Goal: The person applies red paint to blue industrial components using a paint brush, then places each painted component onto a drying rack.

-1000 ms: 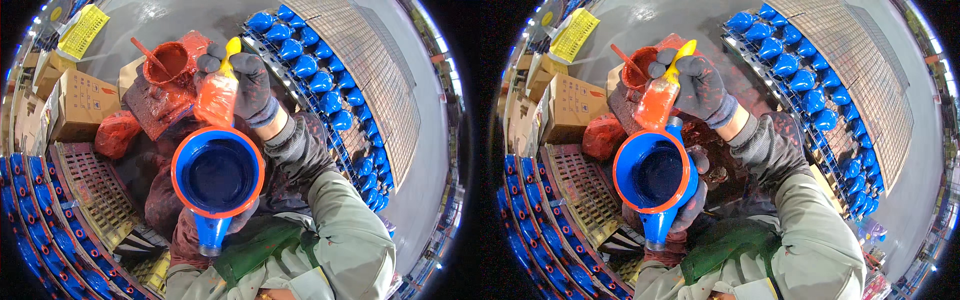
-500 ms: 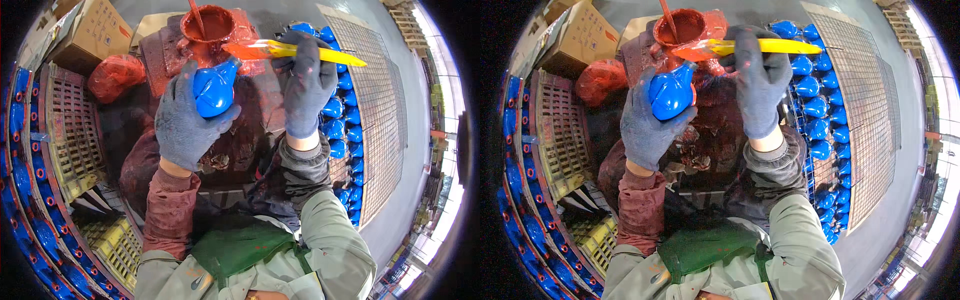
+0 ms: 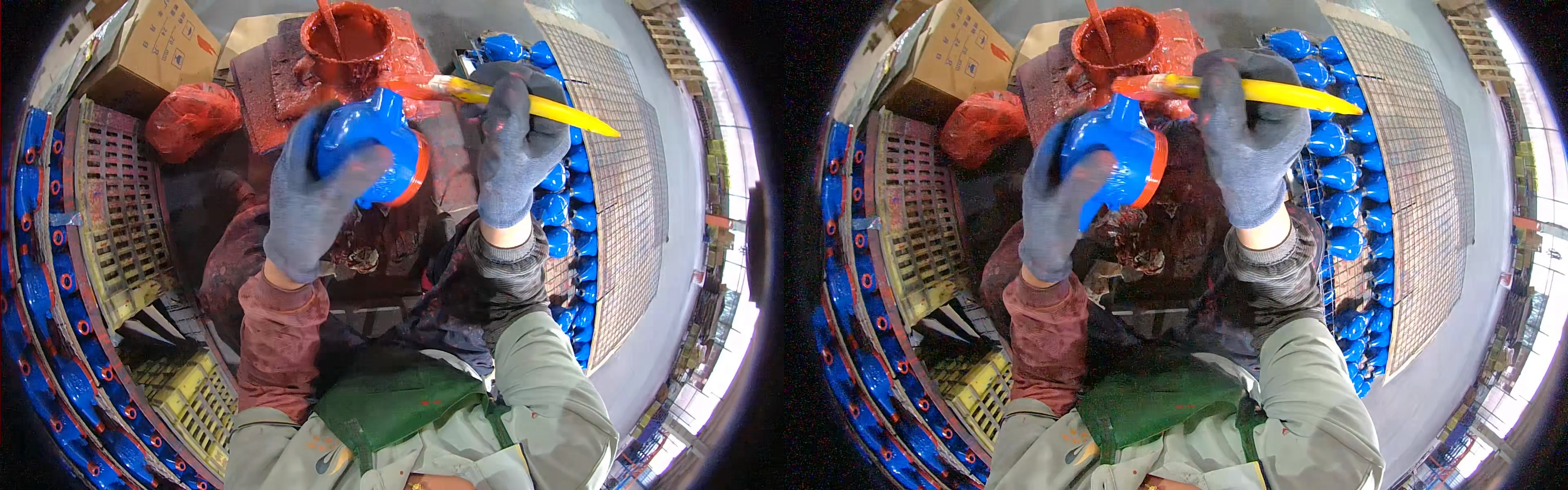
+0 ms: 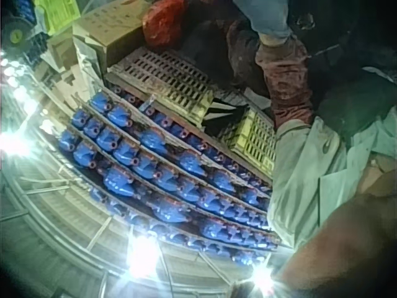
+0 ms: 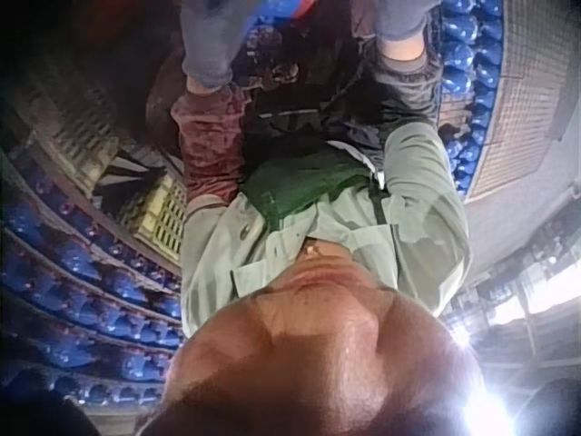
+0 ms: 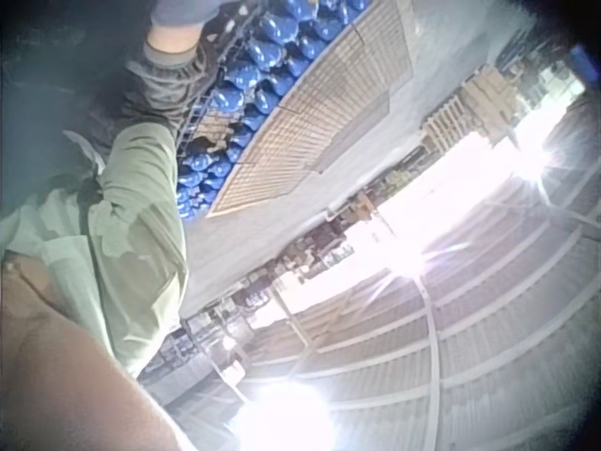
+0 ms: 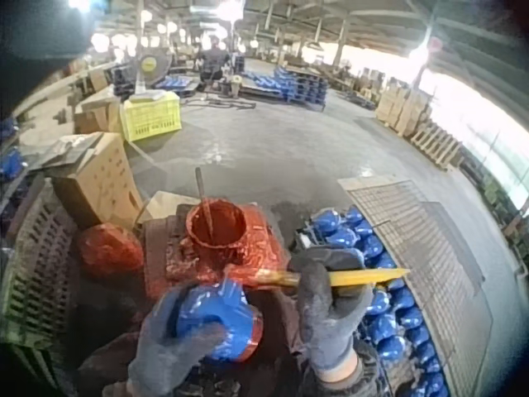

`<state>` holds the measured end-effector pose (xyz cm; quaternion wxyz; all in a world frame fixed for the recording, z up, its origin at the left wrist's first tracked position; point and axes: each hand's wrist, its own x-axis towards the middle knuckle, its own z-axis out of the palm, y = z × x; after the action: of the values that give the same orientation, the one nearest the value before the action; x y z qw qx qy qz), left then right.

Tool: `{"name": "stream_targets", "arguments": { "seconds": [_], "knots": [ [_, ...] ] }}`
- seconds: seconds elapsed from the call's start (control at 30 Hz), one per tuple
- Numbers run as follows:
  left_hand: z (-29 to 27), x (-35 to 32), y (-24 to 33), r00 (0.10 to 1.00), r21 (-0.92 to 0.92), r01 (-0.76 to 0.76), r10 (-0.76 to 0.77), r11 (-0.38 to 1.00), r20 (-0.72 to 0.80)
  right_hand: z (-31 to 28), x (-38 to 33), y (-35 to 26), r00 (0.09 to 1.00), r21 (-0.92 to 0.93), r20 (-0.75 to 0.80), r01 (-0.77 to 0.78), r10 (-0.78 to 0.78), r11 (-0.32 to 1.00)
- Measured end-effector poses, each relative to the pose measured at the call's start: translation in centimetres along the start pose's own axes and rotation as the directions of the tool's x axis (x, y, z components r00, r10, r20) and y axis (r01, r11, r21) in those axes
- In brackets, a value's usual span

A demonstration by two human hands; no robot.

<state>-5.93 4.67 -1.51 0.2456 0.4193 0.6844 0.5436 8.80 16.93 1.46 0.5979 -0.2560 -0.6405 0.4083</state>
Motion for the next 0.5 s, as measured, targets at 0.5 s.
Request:
{"name": "stream_targets", "arguments": {
  "seconds": [0.5],
  "knots": [
    [1.8, 0.1, 0.8, 0.704, -0.644, 0.687, 0.092, -0.337, 0.704, 0.8, -1.7, 9.7, 0.675, 0.812, 0.479, -0.583, 0.561, 0.009]
  ]
}}
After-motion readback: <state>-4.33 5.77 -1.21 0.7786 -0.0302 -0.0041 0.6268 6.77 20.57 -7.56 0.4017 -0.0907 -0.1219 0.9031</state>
